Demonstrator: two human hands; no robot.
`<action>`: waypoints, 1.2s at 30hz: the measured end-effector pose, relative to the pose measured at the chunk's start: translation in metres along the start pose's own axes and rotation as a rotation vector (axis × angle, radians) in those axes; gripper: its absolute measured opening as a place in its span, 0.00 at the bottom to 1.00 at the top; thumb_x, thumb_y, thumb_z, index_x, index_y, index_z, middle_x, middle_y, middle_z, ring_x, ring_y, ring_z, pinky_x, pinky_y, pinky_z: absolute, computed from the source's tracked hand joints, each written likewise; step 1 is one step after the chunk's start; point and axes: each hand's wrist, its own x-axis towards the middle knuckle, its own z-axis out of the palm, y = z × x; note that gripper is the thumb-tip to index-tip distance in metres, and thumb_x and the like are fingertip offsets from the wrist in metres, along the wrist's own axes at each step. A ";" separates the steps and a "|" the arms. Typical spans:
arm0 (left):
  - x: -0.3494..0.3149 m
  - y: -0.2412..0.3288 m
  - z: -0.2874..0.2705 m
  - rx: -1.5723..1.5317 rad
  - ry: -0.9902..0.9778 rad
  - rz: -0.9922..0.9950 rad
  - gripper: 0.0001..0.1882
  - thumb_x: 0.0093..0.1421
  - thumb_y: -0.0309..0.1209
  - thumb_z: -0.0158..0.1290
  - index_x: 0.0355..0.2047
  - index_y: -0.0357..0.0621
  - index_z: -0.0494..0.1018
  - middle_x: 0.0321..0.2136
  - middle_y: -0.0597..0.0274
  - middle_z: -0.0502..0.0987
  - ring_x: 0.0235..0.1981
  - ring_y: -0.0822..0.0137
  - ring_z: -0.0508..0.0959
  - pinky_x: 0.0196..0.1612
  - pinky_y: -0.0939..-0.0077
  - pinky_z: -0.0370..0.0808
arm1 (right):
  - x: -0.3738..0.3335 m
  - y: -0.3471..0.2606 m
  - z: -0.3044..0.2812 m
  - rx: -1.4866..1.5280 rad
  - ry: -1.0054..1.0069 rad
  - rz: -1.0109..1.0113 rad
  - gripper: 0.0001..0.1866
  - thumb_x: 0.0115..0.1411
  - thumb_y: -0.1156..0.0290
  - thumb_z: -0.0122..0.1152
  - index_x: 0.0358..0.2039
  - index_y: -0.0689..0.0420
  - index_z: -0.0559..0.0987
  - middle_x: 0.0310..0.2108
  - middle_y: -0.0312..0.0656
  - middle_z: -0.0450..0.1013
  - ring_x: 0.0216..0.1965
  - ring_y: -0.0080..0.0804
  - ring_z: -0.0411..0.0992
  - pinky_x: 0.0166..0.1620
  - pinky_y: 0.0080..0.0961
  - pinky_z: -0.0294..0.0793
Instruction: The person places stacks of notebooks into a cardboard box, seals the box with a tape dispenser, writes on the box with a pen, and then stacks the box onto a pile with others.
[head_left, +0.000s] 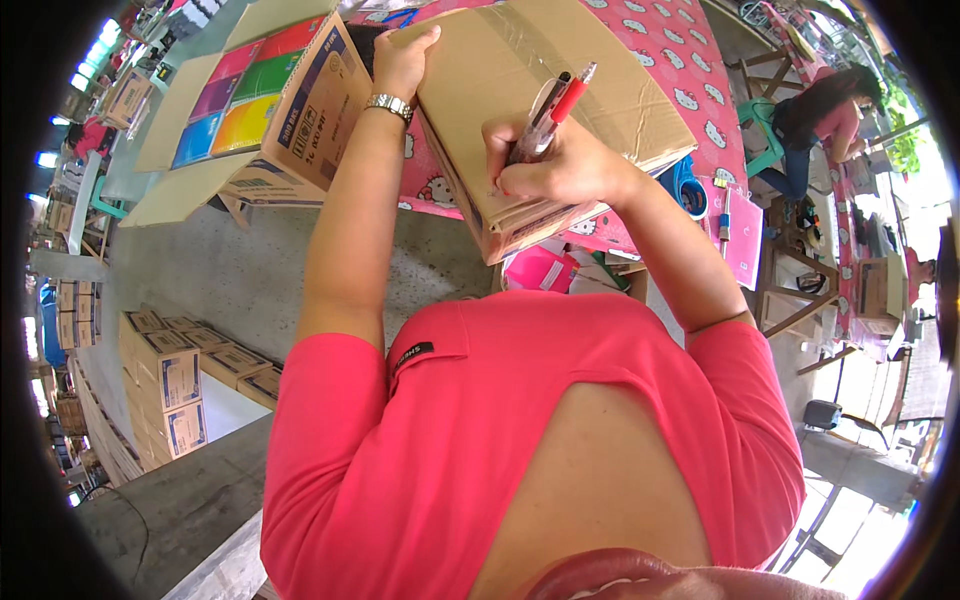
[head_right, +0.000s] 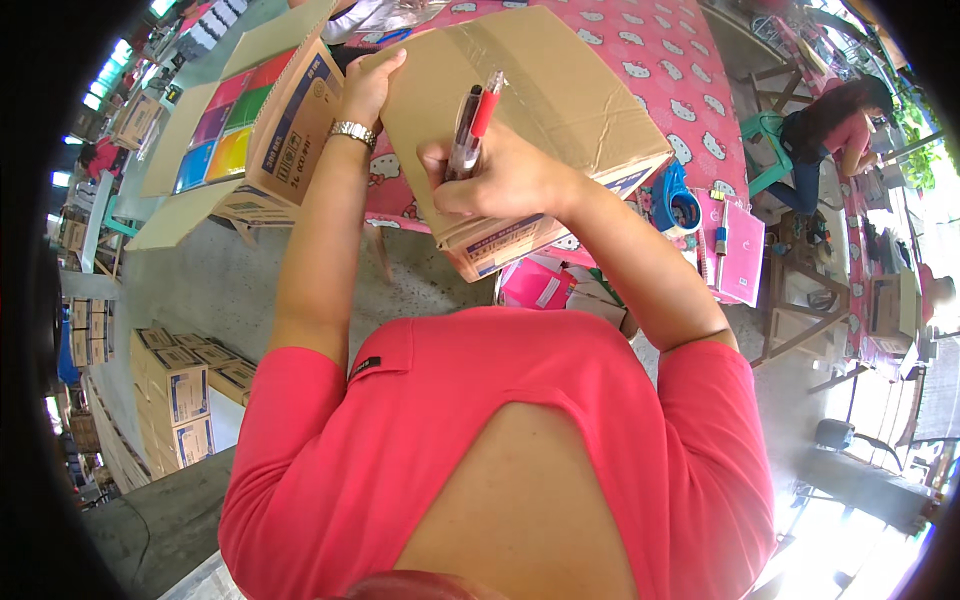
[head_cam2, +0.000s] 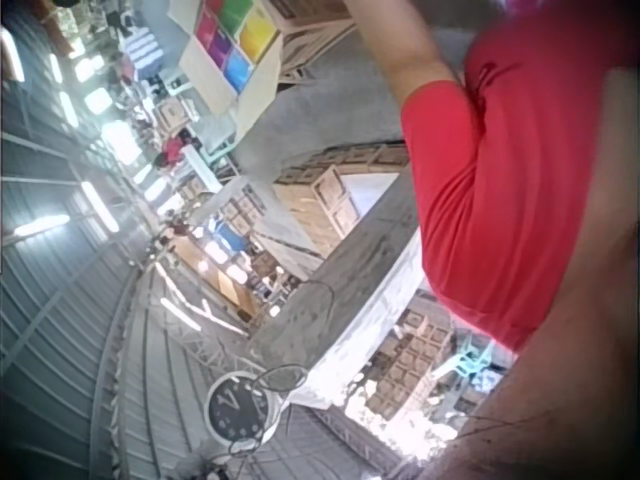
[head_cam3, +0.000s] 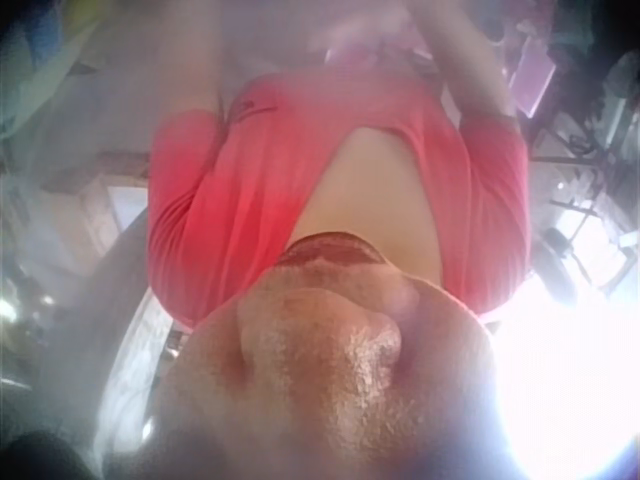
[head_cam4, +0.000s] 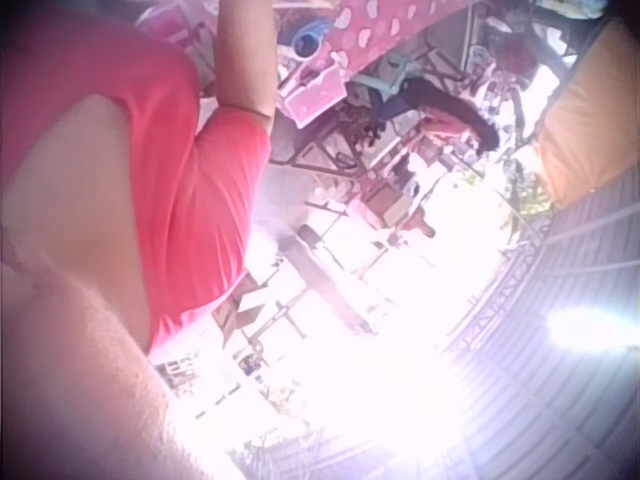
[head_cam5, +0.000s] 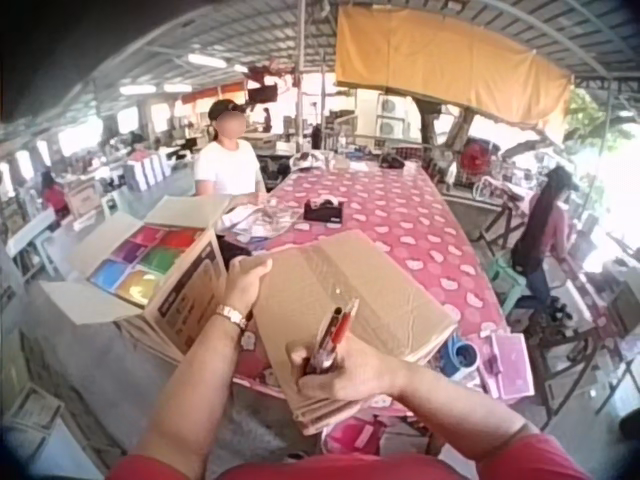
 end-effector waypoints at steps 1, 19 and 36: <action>0.002 -0.003 -0.003 -0.001 -0.004 0.011 0.14 0.52 0.31 0.61 0.33 0.33 0.73 0.28 0.58 0.77 0.24 0.70 0.77 0.29 0.76 0.74 | 0.001 -0.002 0.000 0.067 -0.001 0.054 0.01 0.47 0.79 0.55 0.23 0.60 0.74 0.19 0.34 0.70 0.23 0.18 0.68 0.27 0.17 0.66; 0.010 -0.010 -0.012 0.051 -0.084 -0.041 0.26 0.49 0.34 0.63 0.42 0.28 0.65 0.35 0.50 0.75 0.32 0.65 0.77 0.34 0.73 0.75 | 0.009 0.000 -0.002 0.117 0.059 0.037 0.03 0.42 0.77 0.56 0.17 0.59 0.71 0.15 0.33 0.65 0.21 0.19 0.63 0.27 0.19 0.62; -0.002 0.001 0.000 -0.011 -0.036 0.001 0.12 0.53 0.31 0.60 0.32 0.33 0.73 0.27 0.59 0.77 0.24 0.71 0.76 0.28 0.78 0.73 | 0.009 0.012 -0.004 0.084 0.044 0.005 0.03 0.41 0.76 0.56 0.17 0.59 0.71 0.15 0.34 0.65 0.21 0.21 0.63 0.26 0.21 0.62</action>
